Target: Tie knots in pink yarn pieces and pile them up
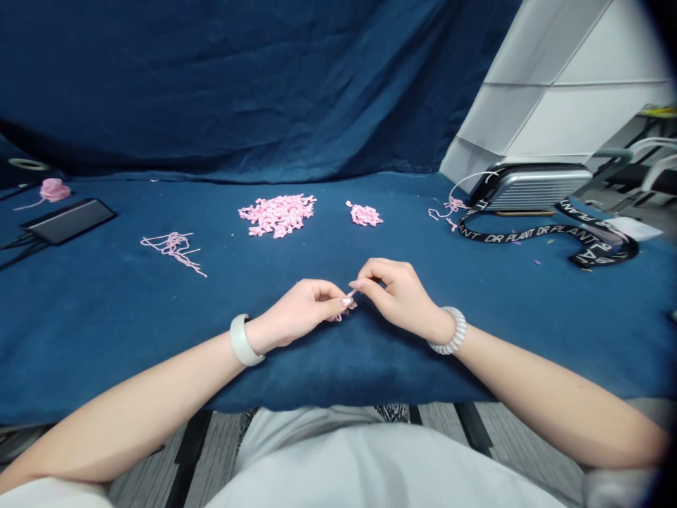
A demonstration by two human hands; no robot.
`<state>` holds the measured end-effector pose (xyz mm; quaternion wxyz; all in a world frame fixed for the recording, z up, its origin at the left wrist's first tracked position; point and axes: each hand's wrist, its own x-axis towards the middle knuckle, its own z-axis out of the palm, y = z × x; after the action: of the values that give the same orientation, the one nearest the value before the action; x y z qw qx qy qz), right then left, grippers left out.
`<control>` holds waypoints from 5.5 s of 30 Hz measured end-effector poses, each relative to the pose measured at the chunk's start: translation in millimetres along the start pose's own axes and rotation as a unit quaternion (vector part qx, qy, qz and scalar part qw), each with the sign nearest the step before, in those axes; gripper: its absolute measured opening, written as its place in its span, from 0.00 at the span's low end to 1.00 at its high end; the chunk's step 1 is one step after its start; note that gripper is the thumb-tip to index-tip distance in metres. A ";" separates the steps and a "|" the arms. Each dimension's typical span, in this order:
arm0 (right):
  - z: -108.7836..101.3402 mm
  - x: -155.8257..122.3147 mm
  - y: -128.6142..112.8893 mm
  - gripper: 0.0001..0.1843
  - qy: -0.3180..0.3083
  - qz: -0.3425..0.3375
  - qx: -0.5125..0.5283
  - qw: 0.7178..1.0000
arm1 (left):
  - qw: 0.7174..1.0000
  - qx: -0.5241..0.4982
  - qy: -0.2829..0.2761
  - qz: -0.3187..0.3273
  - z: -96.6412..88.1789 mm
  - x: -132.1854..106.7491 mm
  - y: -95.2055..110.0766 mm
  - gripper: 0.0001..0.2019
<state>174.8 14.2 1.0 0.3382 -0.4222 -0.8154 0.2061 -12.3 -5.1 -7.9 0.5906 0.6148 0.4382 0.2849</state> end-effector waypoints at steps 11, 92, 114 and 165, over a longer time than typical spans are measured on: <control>-2.7 6.2 6.6 0.21 0.049 0.049 -0.023 0.997 | 0.966 0.226 0.066 0.102 0.6 -4.7 5.3 0.12; 21.0 1.1 9.0 0.14 -0.077 -0.018 -0.081 0.994 | 0.571 0.648 0.195 0.466 32.7 -22.3 -3.7 0.11; 20.4 3.9 7.8 0.23 -0.126 0.120 0.105 0.979 | 0.977 -0.025 0.076 0.197 17.7 -9.5 -0.4 0.14; 20.6 -1.0 14.4 0.29 -0.032 0.192 0.021 0.981 | 0.980 -0.164 0.091 0.074 14.1 4.9 -10.4 0.06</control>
<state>168.1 20.4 -22.5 0.2743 -0.5571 -0.7252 0.2975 0.1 -8.4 -20.9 0.6187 0.5118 0.3907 0.4502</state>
